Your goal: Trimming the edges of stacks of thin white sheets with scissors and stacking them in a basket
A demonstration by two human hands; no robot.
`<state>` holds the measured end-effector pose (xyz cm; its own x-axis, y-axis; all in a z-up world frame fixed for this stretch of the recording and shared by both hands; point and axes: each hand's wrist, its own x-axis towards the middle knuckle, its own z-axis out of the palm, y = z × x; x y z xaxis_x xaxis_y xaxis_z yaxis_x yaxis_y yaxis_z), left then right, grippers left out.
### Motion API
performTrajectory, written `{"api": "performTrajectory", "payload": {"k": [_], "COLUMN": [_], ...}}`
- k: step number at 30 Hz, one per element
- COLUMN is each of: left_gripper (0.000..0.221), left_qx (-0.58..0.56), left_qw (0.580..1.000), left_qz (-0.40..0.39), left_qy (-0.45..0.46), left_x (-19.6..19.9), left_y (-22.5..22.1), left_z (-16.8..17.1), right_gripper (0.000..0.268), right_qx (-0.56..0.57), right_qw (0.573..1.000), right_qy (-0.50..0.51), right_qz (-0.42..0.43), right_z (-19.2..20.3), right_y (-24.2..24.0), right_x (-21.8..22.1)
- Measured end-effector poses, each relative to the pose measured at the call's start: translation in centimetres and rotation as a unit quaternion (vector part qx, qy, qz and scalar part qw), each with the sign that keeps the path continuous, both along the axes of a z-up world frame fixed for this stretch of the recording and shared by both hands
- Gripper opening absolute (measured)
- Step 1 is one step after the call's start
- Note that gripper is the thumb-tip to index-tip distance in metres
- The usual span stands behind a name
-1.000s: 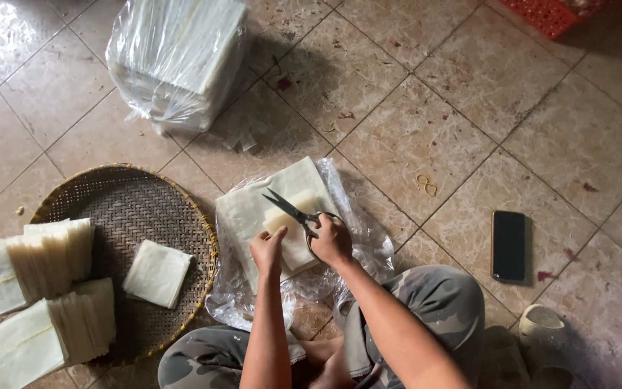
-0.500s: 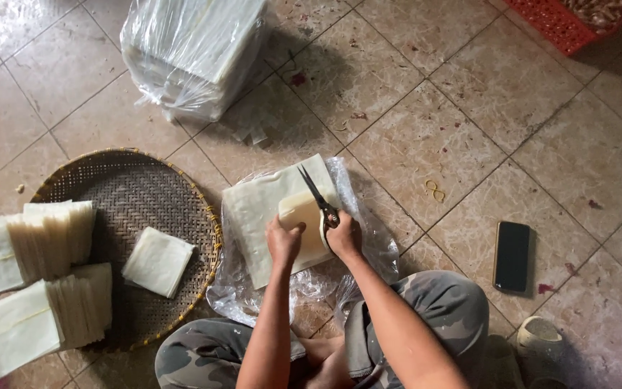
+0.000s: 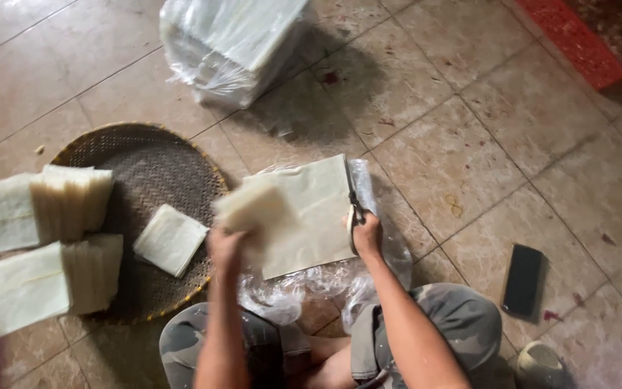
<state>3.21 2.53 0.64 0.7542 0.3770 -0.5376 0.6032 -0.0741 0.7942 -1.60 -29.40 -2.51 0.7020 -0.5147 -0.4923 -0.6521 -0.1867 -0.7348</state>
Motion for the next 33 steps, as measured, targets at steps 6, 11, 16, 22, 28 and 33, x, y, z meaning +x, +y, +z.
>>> {"api": "performTrajectory", "payload": {"k": [6, 11, 16, 22, 28, 33], "left_gripper": [0.047, 0.056, 0.058, 0.039, 0.068, 0.093], "left_qx": [-0.033, -0.056, 0.193, 0.388, 0.446, 0.51], "left_qw": [0.961, 0.942, 0.943, 0.865, 0.778, 0.695], "left_qz": [0.226, 0.305, 0.242, 0.052, -0.369, -0.484], "left_qy": [-0.156, -0.128, -0.124, -0.314, -0.245, -0.15], "left_x": [-2.1, -1.8, -1.3, -3.0, -1.3, 1.4], "left_y": [17.4, 23.5, 23.7, 11.5, -7.2, -13.9], "left_z": [1.7, -7.6, -10.6, 3.1, -1.5, -4.9], "right_gripper": [0.028, 0.029, 0.03, 0.024, 0.028, 0.027], "right_qx": [0.01, -0.038, -0.083, -0.164, -0.181, -0.149], "right_qw": [0.999, 0.999, 0.996, 0.985, 0.98, 0.985], "right_qy": [-0.043, -0.013, -0.022, 0.055, 0.08, 0.083], "right_qz": [0.022, 0.017, -0.04, -0.016, 0.014, 0.002], "right_z": [0.3, -0.5, 1.0, 2.4, 4.8, 7.0], "right_y": [1.2, 0.2, -0.7, 0.2, 1.3, 1.1], "right_x": [0.7, 0.5, 0.4, 1.0, 0.8, 0.7]}}
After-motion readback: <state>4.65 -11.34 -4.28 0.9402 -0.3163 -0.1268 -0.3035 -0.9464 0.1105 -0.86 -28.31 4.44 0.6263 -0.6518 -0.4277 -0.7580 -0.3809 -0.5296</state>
